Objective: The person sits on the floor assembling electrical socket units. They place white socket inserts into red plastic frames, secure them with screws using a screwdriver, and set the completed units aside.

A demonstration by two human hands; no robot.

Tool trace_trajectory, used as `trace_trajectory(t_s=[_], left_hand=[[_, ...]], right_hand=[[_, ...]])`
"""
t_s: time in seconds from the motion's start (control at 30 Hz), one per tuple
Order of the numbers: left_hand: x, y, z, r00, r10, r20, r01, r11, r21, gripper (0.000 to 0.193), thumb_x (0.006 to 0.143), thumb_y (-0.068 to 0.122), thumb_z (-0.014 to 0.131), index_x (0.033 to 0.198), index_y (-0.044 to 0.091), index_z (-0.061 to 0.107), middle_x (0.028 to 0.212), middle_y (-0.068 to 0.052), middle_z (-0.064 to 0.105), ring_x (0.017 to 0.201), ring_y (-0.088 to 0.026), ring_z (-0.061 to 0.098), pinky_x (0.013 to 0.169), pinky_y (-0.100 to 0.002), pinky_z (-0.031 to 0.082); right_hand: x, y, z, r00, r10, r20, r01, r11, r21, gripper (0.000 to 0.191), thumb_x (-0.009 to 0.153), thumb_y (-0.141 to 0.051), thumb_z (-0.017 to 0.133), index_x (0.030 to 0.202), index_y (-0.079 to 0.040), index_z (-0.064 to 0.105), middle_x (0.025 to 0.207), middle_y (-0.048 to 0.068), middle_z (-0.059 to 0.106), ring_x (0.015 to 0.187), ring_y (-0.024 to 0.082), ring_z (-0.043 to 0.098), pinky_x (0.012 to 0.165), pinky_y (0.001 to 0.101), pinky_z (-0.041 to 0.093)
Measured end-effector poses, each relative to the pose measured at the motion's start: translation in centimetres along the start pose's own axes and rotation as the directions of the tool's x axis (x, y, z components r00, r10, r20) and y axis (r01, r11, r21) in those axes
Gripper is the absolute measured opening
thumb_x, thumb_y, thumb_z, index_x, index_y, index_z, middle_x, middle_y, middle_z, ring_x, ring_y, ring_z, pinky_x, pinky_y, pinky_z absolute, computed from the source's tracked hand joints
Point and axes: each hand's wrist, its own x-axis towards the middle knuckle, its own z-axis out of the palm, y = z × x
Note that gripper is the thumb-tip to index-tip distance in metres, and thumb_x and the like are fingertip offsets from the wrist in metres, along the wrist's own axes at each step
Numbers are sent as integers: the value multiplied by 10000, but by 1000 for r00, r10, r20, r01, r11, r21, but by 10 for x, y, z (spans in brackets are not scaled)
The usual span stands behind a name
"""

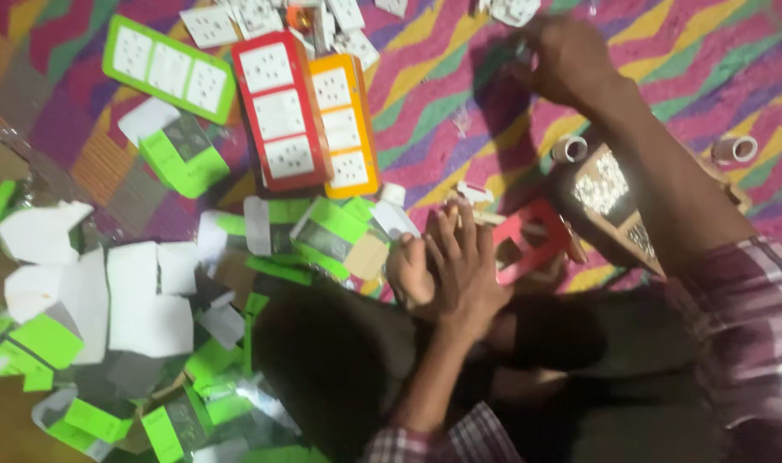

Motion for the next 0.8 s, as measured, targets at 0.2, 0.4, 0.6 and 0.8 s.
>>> trace_trajectory(t_s=[0.2,0.4,0.6,0.8], left_hand=[[-2,-6,14,995,61,-76,-38,960,276,621,819,178,680,1391,17,502,1648,-277,238,1495,-552,202,1162,-691,209],[9,-11,31,962,103,-251,28,881,472,421,983,247,601,1361,74,536,1653,-234,316,1515,-512,241,1189,-658,247],[13,-11,32,971,9,-238,2,999,50,786,713,454,632,1327,-29,543,1566,-272,324,1430,-554,217,1097,-725,207],[7,-41,16,938,-10,-347,102,963,248,724,751,431,628,1310,-22,553,1542,-269,356,1409,-555,259,1091,-717,240]], right_hand=[[68,13,14,956,-51,-288,9,989,-144,628,858,-416,837,1395,-172,620,1349,284,555,1085,498,638,829,536,553],[97,-1,-7,943,69,327,75,909,-410,621,902,-473,714,1495,-381,553,1219,159,660,982,379,716,679,494,629],[142,42,-72,897,263,355,-20,827,-562,520,692,-515,879,1167,-329,780,1110,-20,774,1033,260,741,807,505,615],[191,66,-37,985,173,-1,-159,906,-393,616,834,-460,807,1411,-315,648,1474,104,604,1426,346,520,1051,610,475]])
